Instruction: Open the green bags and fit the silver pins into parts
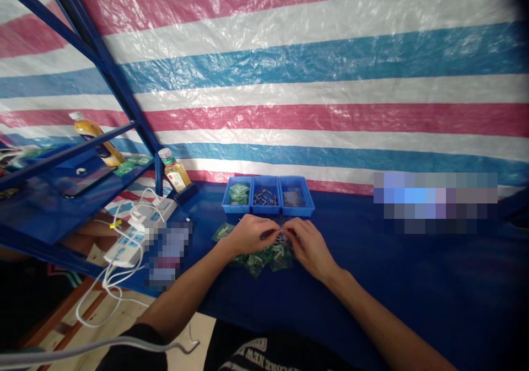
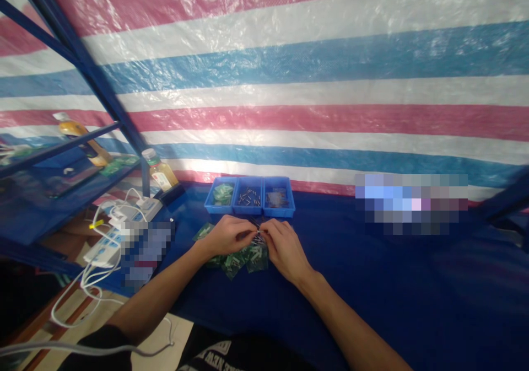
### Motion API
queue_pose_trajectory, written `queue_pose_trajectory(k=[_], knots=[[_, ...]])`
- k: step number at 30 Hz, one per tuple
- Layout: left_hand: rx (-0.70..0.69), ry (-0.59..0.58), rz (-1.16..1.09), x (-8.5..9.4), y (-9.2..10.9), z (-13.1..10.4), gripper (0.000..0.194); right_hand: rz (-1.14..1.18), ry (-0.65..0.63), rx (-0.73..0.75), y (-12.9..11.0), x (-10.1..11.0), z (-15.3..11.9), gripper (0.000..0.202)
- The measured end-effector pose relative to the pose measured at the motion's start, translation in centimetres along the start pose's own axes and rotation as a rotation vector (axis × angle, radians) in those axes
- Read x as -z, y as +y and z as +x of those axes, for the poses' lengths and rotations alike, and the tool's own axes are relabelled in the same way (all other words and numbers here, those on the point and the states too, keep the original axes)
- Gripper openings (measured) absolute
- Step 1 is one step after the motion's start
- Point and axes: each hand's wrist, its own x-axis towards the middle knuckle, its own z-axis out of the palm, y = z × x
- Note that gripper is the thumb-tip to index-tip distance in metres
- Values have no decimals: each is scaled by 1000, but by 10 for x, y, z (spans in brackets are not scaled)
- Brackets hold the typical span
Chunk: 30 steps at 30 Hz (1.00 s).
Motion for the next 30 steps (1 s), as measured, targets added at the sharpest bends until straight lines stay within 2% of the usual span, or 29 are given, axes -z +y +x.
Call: queue_pose_trajectory(k=[5,10,20,25,30], knots=[[0,8,-2,0,-1,0,24,-32,19,-13,1,0,1,18],[-17,28,-2,0,-2,-1,22,-13,36,-14,2,-1,0,9],[-14,35,-6,-1,-1,0,24,-33,10,-33,3,0,1,20],[5,29,-8,-2,-2,-1,24,-14,9,-37,2,0,0,10],[-3,25,-10,1,-1,0,24,-18,-1,-10,0,1,1,15]])
